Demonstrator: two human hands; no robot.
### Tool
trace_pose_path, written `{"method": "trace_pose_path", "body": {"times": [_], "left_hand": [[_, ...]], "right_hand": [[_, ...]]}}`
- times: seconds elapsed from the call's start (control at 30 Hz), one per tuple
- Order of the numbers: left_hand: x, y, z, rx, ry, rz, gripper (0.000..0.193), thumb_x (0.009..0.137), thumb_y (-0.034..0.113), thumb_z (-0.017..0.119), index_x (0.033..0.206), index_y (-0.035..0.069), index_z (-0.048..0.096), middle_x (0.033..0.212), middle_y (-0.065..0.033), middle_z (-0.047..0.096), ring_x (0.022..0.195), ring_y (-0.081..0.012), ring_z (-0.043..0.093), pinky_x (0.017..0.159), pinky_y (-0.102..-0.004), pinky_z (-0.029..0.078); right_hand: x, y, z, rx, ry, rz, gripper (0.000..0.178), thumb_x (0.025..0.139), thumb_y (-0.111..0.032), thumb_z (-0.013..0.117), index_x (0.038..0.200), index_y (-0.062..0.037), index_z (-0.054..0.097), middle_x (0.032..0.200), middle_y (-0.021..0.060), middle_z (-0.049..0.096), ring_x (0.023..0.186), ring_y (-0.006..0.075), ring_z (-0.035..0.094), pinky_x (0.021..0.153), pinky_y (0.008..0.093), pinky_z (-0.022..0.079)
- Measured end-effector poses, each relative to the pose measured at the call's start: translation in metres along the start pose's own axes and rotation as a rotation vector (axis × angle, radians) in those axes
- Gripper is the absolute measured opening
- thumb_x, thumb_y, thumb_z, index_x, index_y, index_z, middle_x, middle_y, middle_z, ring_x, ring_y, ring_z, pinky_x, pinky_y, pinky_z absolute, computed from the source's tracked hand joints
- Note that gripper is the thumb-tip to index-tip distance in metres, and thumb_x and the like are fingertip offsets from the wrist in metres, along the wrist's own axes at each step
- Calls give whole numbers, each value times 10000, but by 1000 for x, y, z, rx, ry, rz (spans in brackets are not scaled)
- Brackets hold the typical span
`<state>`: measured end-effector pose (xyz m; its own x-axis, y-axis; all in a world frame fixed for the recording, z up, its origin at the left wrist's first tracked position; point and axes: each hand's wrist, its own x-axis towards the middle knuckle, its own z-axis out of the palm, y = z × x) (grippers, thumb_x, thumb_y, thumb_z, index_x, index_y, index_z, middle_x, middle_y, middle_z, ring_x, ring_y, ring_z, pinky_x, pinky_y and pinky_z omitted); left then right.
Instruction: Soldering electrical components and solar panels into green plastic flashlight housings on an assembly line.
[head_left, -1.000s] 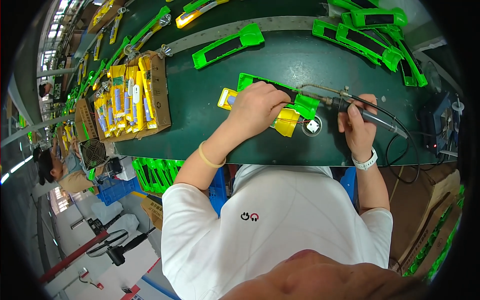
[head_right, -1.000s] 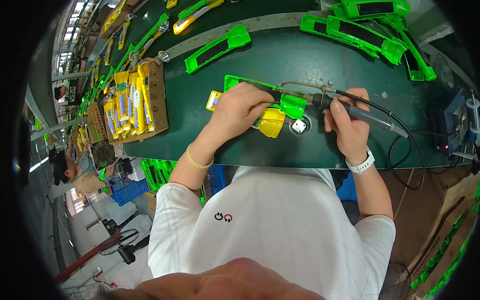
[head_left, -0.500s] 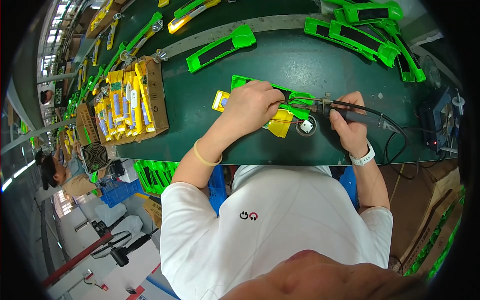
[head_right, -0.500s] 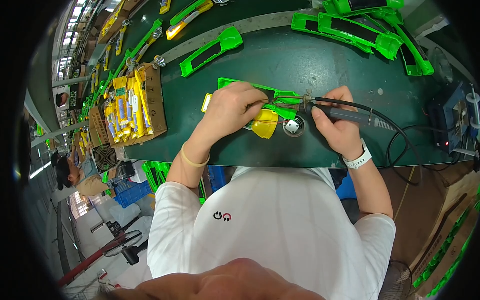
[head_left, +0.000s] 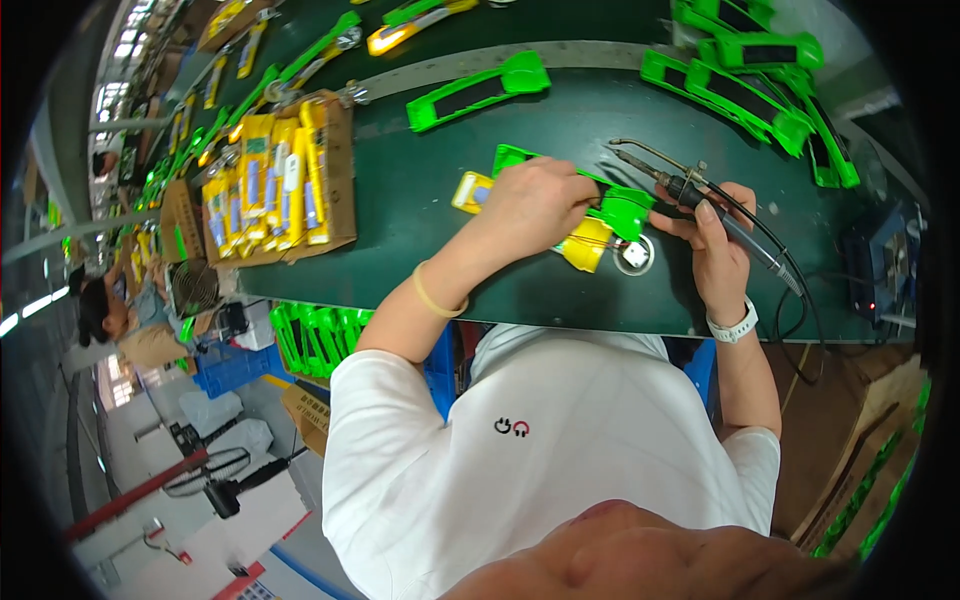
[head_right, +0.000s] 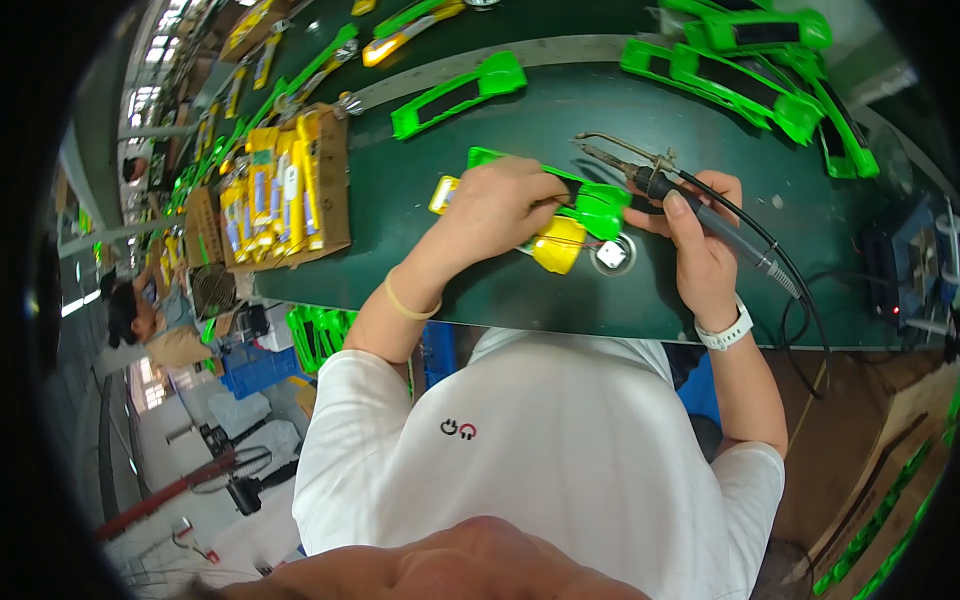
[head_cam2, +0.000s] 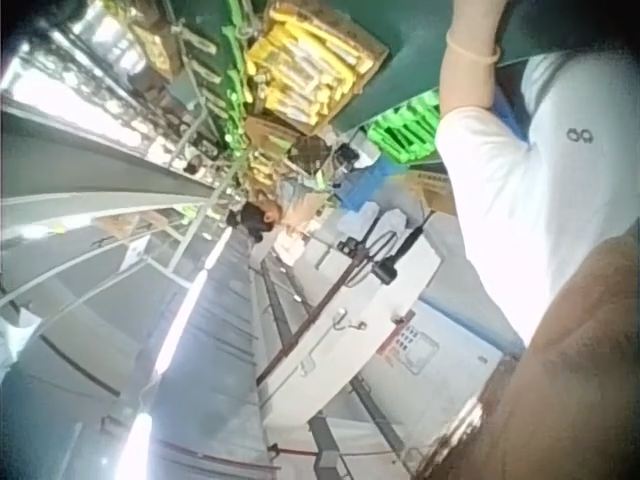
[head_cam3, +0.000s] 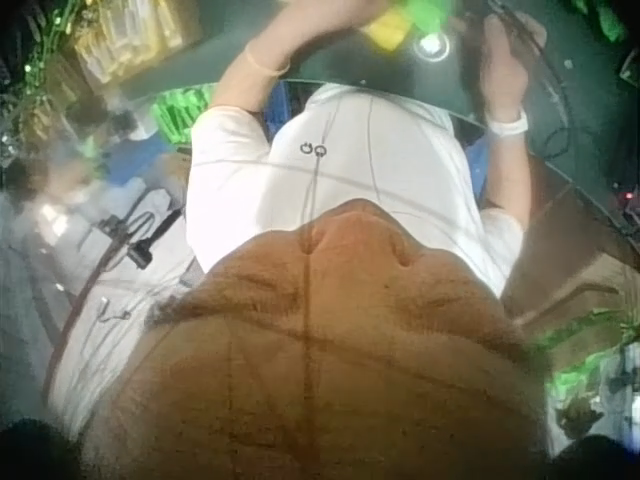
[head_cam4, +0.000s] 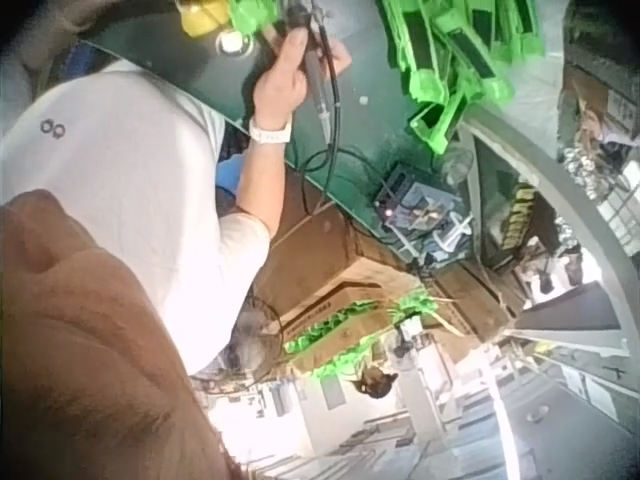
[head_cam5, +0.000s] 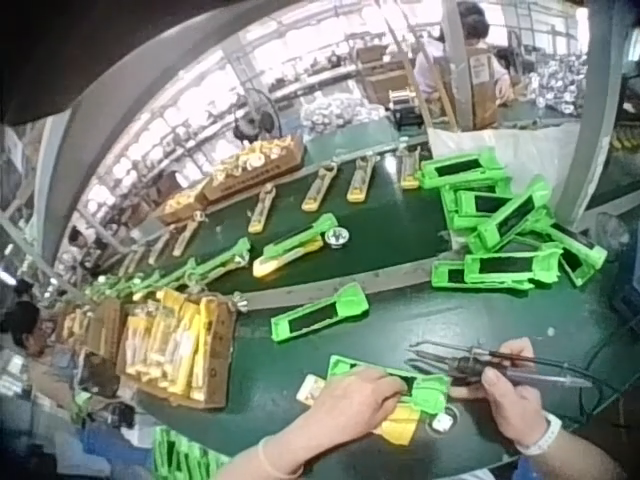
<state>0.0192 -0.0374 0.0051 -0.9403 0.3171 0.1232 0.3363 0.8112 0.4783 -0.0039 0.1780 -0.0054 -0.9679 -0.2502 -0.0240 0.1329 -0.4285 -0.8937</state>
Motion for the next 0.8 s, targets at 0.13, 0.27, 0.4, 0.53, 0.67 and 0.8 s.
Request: {"method": "trace_pose_path", "body": {"times": [0.13,0.27,0.4,0.53,0.67,0.8], "left_hand": [[1,1,5,-36,1,-10,92,698,119,567,731,105,652,680,-94,580,715,-273,593,627,-391,479],[-3,8,10,-11,0,12,82,719,134,593,771,112,652,691,-56,571,739,-242,584,636,-363,474],[-3,15,10,-1,-45,28,92,736,126,589,804,95,643,731,-68,584,753,-254,578,654,-368,472],[-6,18,3,-74,69,38,115,705,115,643,811,75,628,761,-87,597,755,-278,562,655,-376,460],[-15,20,-21,-512,71,-286,121,752,2,636,861,29,590,752,-27,592,540,-53,503,466,-211,400],[-23,21,-28,-1299,92,-521,314,772,-11,635,1039,12,471,829,-79,594,644,-112,582,544,-233,495]], "right_hand": [[5,13,-7,-55,-63,41,240,898,-76,490,1070,-33,328,984,107,456,994,318,573,839,398,507],[-1,13,-19,-43,-87,50,235,905,-65,468,1088,-40,324,993,114,455,953,327,589,823,412,513],[-8,10,-19,-16,-51,43,240,904,-53,461,1093,-42,314,993,117,444,936,330,595,796,411,522],[-6,10,-16,-28,-71,42,216,900,-43,462,1062,-35,321,994,120,434,938,337,599,774,381,532],[-6,12,-17,-13,-60,41,210,898,-61,474,1035,-15,322,967,150,524,926,301,610,763,352,537],[-8,9,-18,-55,-26,17,204,890,-71,497,1013,-20,342,921,129,536,869,245,622,693,301,527]]}}
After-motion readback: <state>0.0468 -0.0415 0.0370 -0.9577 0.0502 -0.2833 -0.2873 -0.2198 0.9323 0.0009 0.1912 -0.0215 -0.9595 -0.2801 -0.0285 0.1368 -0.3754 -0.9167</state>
